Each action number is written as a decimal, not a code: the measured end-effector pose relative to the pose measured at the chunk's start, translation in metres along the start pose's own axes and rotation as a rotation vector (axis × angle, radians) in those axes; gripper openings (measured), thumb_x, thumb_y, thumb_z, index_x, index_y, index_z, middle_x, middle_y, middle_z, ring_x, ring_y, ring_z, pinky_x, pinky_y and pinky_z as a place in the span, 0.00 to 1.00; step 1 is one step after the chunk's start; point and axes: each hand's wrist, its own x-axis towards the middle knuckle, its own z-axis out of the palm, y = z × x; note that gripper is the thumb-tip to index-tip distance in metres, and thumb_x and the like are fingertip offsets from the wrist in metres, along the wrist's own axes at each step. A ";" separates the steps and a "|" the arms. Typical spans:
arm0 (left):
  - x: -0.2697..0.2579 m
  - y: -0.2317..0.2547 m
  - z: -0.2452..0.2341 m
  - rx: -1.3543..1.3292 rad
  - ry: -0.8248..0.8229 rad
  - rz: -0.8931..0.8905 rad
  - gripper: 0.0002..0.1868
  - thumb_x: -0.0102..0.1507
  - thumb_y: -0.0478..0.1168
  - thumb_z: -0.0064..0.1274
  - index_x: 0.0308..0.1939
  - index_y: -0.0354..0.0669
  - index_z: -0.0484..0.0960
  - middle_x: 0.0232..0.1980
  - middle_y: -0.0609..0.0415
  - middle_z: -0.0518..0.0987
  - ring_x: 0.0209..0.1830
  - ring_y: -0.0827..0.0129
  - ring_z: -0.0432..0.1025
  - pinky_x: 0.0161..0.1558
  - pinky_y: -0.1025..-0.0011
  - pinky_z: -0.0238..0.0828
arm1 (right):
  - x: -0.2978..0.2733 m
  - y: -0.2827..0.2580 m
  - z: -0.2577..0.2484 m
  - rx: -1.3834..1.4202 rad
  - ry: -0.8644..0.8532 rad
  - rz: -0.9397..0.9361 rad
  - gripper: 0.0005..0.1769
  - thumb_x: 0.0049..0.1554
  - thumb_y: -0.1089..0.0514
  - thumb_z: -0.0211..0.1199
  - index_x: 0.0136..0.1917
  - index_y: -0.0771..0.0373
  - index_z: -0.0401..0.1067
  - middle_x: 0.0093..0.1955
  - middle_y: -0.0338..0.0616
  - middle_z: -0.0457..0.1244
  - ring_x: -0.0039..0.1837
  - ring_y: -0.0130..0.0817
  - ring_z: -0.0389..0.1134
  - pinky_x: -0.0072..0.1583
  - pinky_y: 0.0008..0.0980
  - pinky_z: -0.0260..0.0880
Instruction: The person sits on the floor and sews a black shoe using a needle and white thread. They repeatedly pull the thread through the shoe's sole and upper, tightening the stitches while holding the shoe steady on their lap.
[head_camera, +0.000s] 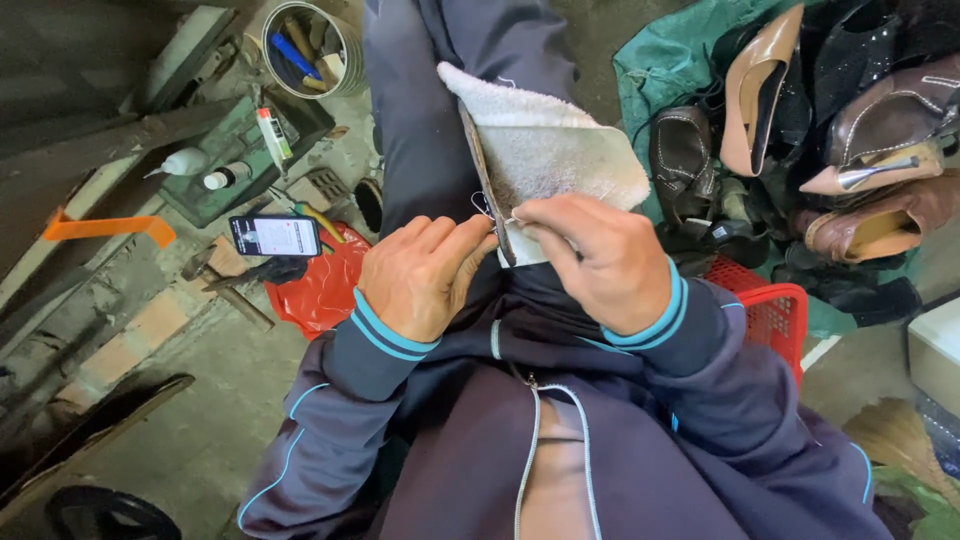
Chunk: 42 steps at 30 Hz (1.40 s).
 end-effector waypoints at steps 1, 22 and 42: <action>-0.001 0.000 0.000 0.001 -0.001 -0.004 0.07 0.72 0.44 0.52 0.46 0.49 0.83 0.26 0.58 0.71 0.28 0.62 0.73 0.35 0.68 0.75 | 0.000 -0.001 0.001 0.003 -0.004 0.000 0.11 0.63 0.66 0.64 0.55 0.54 0.80 0.45 0.37 0.72 0.48 0.39 0.75 0.52 0.36 0.76; -0.110 -0.063 0.003 0.131 0.011 -0.556 0.33 0.65 0.66 0.60 0.18 0.51 0.66 0.13 0.55 0.64 0.20 0.53 0.73 0.28 0.65 0.69 | -0.018 0.007 0.005 -0.237 -0.043 -0.159 0.08 0.64 0.64 0.58 0.52 0.57 0.78 0.37 0.38 0.68 0.41 0.37 0.71 0.46 0.32 0.74; -0.055 -0.006 0.004 -0.472 0.107 -0.638 0.07 0.67 0.41 0.55 0.38 0.49 0.72 0.22 0.64 0.66 0.21 0.76 0.60 0.30 0.73 0.62 | -0.013 -0.030 0.024 -0.059 -0.020 -0.192 0.30 0.60 0.52 0.73 0.67 0.67 0.67 0.70 0.50 0.62 0.45 0.35 0.69 0.54 0.31 0.75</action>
